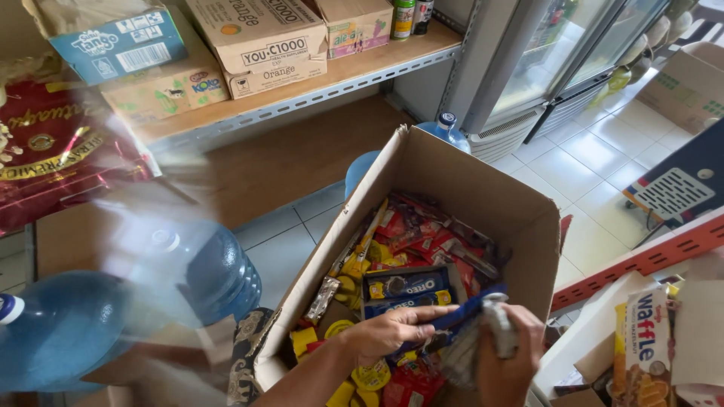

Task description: Wiping down individual snack packages with a cloth and organizing them inside a cardboard box.

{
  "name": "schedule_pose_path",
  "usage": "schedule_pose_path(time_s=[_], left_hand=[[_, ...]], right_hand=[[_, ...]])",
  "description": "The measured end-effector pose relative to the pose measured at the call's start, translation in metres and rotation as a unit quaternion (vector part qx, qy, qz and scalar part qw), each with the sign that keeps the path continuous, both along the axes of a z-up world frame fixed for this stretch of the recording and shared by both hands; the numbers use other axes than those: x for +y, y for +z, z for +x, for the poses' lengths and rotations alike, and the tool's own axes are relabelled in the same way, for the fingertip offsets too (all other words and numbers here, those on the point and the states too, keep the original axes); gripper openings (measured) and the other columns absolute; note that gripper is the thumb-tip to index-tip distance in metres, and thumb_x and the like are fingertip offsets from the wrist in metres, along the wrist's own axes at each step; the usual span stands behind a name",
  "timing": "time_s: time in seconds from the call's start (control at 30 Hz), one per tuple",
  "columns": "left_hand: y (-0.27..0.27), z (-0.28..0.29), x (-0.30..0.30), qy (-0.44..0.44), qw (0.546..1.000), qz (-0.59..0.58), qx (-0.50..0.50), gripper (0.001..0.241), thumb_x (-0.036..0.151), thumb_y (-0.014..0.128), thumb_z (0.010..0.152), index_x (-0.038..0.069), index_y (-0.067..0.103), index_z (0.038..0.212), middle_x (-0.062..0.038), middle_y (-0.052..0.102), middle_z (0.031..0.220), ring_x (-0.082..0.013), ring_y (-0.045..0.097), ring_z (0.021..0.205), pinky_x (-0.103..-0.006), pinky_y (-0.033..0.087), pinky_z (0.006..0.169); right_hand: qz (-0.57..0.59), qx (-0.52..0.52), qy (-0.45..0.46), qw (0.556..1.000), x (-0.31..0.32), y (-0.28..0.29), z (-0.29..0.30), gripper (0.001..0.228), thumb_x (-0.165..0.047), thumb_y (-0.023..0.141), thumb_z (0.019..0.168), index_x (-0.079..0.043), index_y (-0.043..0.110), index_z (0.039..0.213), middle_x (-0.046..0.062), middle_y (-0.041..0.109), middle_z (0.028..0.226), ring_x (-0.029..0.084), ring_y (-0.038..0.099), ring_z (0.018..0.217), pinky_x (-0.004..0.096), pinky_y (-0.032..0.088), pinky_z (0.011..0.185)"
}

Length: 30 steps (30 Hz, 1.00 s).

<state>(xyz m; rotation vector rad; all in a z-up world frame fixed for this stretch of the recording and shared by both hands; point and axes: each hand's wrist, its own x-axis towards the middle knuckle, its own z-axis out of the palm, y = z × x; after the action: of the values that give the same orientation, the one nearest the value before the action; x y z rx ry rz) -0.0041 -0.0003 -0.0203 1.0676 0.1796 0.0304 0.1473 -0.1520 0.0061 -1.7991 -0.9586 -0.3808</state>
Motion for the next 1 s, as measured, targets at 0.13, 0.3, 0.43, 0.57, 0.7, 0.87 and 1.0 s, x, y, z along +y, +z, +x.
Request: schedule_pose_path(time_s=[0.13,0.3,0.43,0.57,0.7,0.87,1.0], left_hand=[[0.029,-0.002,-0.004,0.055,0.993,-0.103,-0.005,0.056,0.032,0.05,0.106,0.017,0.046,0.16,-0.002,0.063,0.111,-0.0139,0.053,0.099,-0.0278,0.045,0.091],[0.038,-0.009,-0.001,0.085,0.993,-0.063,0.048,0.057,0.043,0.048,0.104,0.022,0.047,0.157,-0.006,0.065,0.119,-0.0161,0.059,0.104,-0.0321,0.048,0.093],[0.037,-0.011,-0.003,0.042,0.998,0.016,0.05,0.055,0.027,0.052,0.102,0.021,0.047,0.157,-0.004,0.063,0.136,-0.0166,0.056,0.117,-0.0334,0.044,0.102],[0.023,-0.003,-0.004,0.008,1.0,0.007,0.007,0.053,0.013,0.053,0.103,0.019,0.046,0.156,-0.007,0.059,0.145,-0.0173,0.055,0.127,-0.0339,0.043,0.109],[0.029,0.002,-0.005,0.084,0.995,-0.03,0.038,0.051,0.014,0.048,0.105,0.019,0.046,0.156,-0.013,0.057,0.141,-0.0211,0.056,0.123,-0.0349,0.048,0.104],[0.026,-0.007,0.001,0.141,0.987,-0.018,0.069,0.048,0.015,0.048,0.104,0.018,0.049,0.152,-0.014,0.059,0.138,-0.0247,0.059,0.121,-0.0367,0.052,0.103],[0.024,-0.009,0.0,0.096,0.989,0.105,0.042,0.049,0.007,0.05,0.101,0.016,0.054,0.149,-0.007,0.061,0.142,-0.019,0.059,0.126,-0.0329,0.049,0.109]], right_hand=[[-0.006,-0.021,0.148,0.989,0.01,0.008,-0.041,0.046,-0.002,0.078,0.067,-0.006,0.068,0.111,0.014,0.066,0.117,0.033,0.069,0.11,0.042,0.059,0.09],[-0.06,-0.076,0.142,0.985,0.013,0.021,-0.055,0.041,-0.006,0.081,0.068,-0.01,0.072,0.108,0.011,0.07,0.115,0.032,0.072,0.104,0.042,0.06,0.086],[-0.019,-0.082,0.026,0.996,-0.003,0.013,-0.014,0.039,-0.003,0.074,0.083,-0.003,0.064,0.121,0.017,0.065,0.124,0.036,0.065,0.119,0.045,0.053,0.104],[0.053,-0.016,-0.013,0.998,-0.008,-0.001,-0.011,0.036,-0.004,0.076,0.088,-0.004,0.064,0.122,0.016,0.065,0.123,0.032,0.065,0.116,0.042,0.053,0.103],[-0.074,-0.048,0.167,0.982,-0.005,-0.009,-0.033,0.042,-0.005,0.077,0.069,-0.008,0.07,0.11,0.015,0.069,0.116,0.032,0.071,0.109,0.042,0.061,0.09],[-0.125,-0.076,0.262,0.954,0.003,-0.012,-0.047,0.044,-0.01,0.084,0.064,-0.012,0.076,0.107,0.013,0.072,0.114,0.03,0.073,0.106,0.043,0.061,0.087],[-0.038,-0.035,0.056,0.997,0.003,0.008,-0.036,0.042,-0.008,0.082,0.074,-0.006,0.069,0.114,0.015,0.069,0.116,0.033,0.069,0.112,0.043,0.057,0.092]])
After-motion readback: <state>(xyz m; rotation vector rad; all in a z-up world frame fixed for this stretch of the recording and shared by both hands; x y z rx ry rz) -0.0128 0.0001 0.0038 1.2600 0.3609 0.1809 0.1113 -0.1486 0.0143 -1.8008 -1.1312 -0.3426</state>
